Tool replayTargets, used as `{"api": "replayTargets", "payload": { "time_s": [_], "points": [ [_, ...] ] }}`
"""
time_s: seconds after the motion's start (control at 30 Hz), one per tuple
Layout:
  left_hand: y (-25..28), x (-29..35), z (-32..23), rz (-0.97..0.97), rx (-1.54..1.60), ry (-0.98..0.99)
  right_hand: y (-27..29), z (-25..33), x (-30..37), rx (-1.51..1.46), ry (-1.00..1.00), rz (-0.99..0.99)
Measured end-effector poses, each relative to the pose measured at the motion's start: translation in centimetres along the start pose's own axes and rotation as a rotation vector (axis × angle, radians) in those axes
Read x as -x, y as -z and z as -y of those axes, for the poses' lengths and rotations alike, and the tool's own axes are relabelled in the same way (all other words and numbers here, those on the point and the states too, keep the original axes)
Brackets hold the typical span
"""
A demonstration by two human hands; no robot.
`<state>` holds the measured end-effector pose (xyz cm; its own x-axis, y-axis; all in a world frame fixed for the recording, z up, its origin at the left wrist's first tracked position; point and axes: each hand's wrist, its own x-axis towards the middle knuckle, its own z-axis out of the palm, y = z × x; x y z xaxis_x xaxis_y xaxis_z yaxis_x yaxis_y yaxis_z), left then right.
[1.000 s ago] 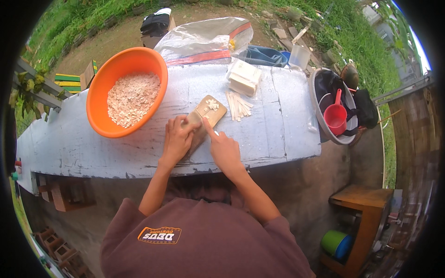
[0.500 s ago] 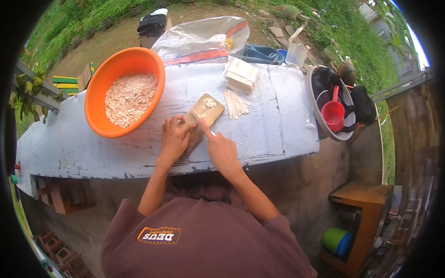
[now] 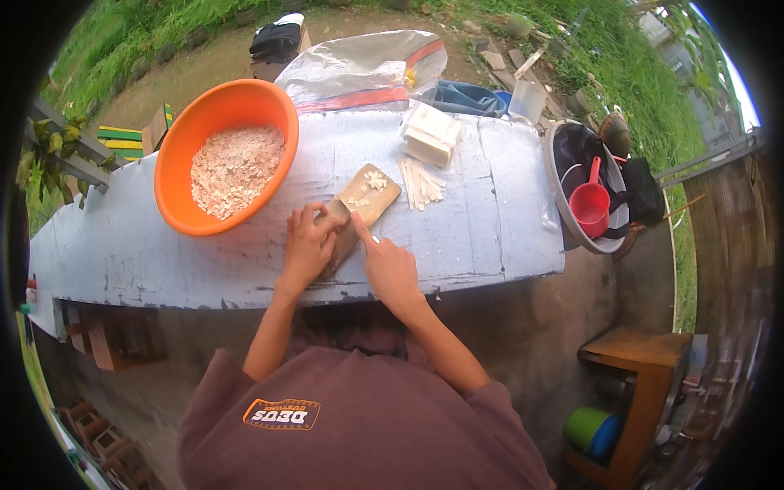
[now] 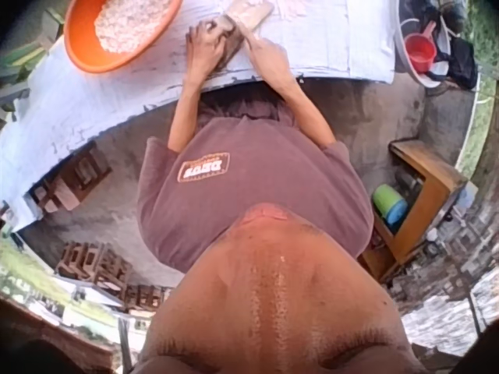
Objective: The person uses a knife to shave thin strips from a rectangular block of light-colored wood on a wooden board. The shavings are periodically swept into an orange plastic bowl. The person repeats this process with multiple wood blocks, accumulating a pile of wood shavings in the bowl.
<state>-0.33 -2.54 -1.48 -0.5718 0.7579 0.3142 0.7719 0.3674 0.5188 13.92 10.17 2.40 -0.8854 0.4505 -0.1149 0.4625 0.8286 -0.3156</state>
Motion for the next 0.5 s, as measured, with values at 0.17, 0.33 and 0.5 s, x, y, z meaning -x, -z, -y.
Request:
{"api": "replayTargets", "payload": {
  "time_s": [0.17,0.33,0.5],
  "points": [
    [0.1,0.0,0.1,-0.010,-0.004,-0.010,-1.4,-0.1,0.1,-0.036,0.003,-0.050],
    [0.0,0.1,0.1,-0.041,-0.004,-0.014,-1.7,0.3,-2.0,-0.048,0.060,-0.129],
    [0.1,0.5,0.1,-0.037,0.039,0.032,0.0,0.5,0.5,-0.011,0.001,0.015]
  ]
}}
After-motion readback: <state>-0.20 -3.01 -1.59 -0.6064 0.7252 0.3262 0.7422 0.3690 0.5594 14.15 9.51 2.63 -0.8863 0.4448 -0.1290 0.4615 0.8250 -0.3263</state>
